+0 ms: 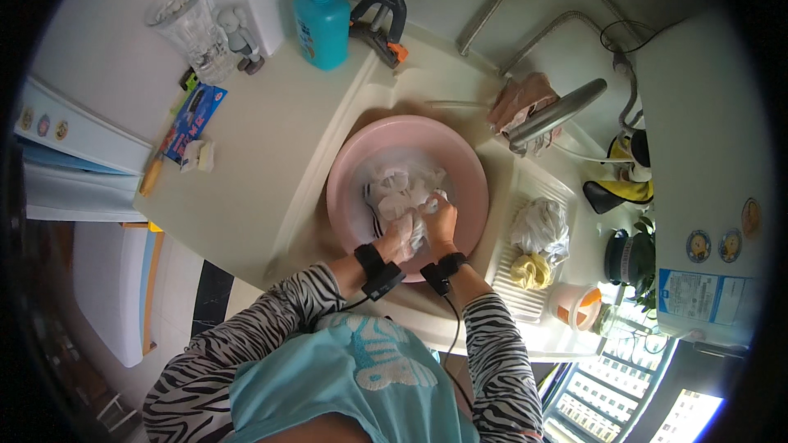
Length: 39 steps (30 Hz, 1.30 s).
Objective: The person hand-washes a white garment in a pink basin at a kitchen sink. They rub the fabric with both hands, apply soap from a yellow sponge, rinse under running water, and wring out the garment. The garment is then placed on the sink edge.
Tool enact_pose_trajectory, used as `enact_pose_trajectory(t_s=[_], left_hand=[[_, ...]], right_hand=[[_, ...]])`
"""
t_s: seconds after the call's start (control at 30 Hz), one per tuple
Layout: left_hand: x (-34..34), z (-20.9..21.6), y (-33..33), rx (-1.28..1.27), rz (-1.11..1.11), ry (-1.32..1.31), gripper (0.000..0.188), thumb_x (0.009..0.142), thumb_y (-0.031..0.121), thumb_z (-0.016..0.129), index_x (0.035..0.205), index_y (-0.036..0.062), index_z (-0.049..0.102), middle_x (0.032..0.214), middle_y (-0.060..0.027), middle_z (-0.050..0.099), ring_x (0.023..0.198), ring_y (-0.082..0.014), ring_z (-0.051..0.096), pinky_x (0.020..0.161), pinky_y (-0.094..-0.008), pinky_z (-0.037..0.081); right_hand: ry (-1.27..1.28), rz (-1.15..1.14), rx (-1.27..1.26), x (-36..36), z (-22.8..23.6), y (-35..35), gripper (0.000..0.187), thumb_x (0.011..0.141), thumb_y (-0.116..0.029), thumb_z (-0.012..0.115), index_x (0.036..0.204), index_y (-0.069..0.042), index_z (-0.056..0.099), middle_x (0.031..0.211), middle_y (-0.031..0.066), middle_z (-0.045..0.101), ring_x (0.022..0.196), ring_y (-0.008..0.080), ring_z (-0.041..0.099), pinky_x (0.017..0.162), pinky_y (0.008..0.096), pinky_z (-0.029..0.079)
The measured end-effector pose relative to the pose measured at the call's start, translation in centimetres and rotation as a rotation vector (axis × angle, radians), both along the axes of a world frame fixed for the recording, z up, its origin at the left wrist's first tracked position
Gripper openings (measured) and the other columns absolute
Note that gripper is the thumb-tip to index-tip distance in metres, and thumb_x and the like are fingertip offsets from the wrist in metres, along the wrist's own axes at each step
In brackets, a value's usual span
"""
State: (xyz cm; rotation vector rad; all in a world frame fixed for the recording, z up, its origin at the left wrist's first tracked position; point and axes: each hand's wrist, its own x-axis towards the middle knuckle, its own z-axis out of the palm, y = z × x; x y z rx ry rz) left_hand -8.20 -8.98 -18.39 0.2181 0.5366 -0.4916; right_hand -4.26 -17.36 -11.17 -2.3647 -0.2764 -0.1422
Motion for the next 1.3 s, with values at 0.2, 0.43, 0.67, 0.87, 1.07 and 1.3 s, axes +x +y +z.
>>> enact_pose_trajectory(t_s=[0.2, 0.43, 0.67, 0.87, 1.07, 1.3], left_hand=[[-0.1, 1.9, 0.6, -0.006, 0.091, -0.067, 0.016, 0.088, 0.030, 0.060, 0.081, 0.0164, 0.053, 0.061, 0.0055, 0.052, 0.046, -0.0103, 0.049, 0.043, -0.0237, 0.042], [-1.2, 9.3, 1.9, 0.005, -0.011, 0.089, 0.020, 0.094, 0.025, 0.049, 0.102, 0.0064, 0.052, 0.091, -0.0069, 0.059, 0.077, -0.0165, 0.059, 0.064, -0.0289, 0.050], [-3.3, 14.7, 3.2, -0.184, -0.123, 0.023, 0.036, 0.094, 0.020, 0.048, 0.119, -0.0051, 0.044, 0.115, -0.0150, 0.054, 0.105, -0.0259, 0.056, 0.094, -0.0367, 0.048], [-2.5, 9.7, 7.5, 0.064, -0.085, 0.143, 0.035, 0.090, 0.015, 0.046, 0.119, -0.0054, 0.046, 0.109, -0.0177, 0.060, 0.101, -0.0247, 0.059, 0.082, -0.0328, 0.049], [0.7, 4.4, 8.6, 0.512, 0.073, 0.183, 0.030, 0.087, 0.011, 0.049, 0.116, 0.0048, 0.048, 0.103, -0.0113, 0.060, 0.094, -0.0207, 0.060, 0.075, -0.0296, 0.046], [8.8, -3.3, 8.7, 2.086, -0.672, -0.787, 0.056, 0.091, 0.025, 0.050, 0.142, 0.0180, 0.029, 0.136, -0.0188, 0.040, 0.127, -0.0350, 0.038, 0.096, -0.0530, 0.034]], right_hand=[[0.094, 0.187, 0.009, -0.5, -0.4, -0.3, 0.017, 0.068, -0.007, 0.072, 0.080, 0.000, 0.063, 0.066, 0.0150, 0.061, 0.065, 0.0257, 0.063, 0.065, 0.0324, 0.049], [0.193, -0.127, 0.001, 4.2, 3.1, -4.0, 0.026, 0.082, -0.026, 0.066, 0.090, -0.002, 0.060, 0.067, 0.0121, 0.063, 0.061, 0.0232, 0.062, 0.059, 0.0344, 0.047], [0.482, 0.450, 0.500, 6.3, 13.2, -6.9, 0.023, 0.076, -0.004, 0.051, 0.099, -0.004, 0.053, 0.089, 0.0021, 0.051, 0.081, 0.0109, 0.048, 0.072, 0.0218, 0.039], [0.751, 0.400, 0.475, 9.3, 4.6, -5.0, 0.050, 0.074, -0.002, 0.065, 0.120, -0.010, 0.047, 0.100, 0.0033, 0.048, 0.087, 0.0113, 0.046, 0.069, 0.0254, 0.041], [0.408, 0.394, 0.386, 11.3, -7.7, -2.8, 0.075, 0.073, -0.001, 0.069, 0.138, -0.014, 0.034, 0.121, 0.0122, 0.045, 0.106, 0.0265, 0.048, 0.088, 0.0352, 0.042], [0.403, 0.072, -0.315, 9.7, -13.5, 0.6, 0.072, 0.086, -0.019, 0.058, 0.145, -0.032, 0.020, 0.140, 0.0226, 0.031, 0.127, 0.0412, 0.034, 0.100, 0.0530, 0.033]])
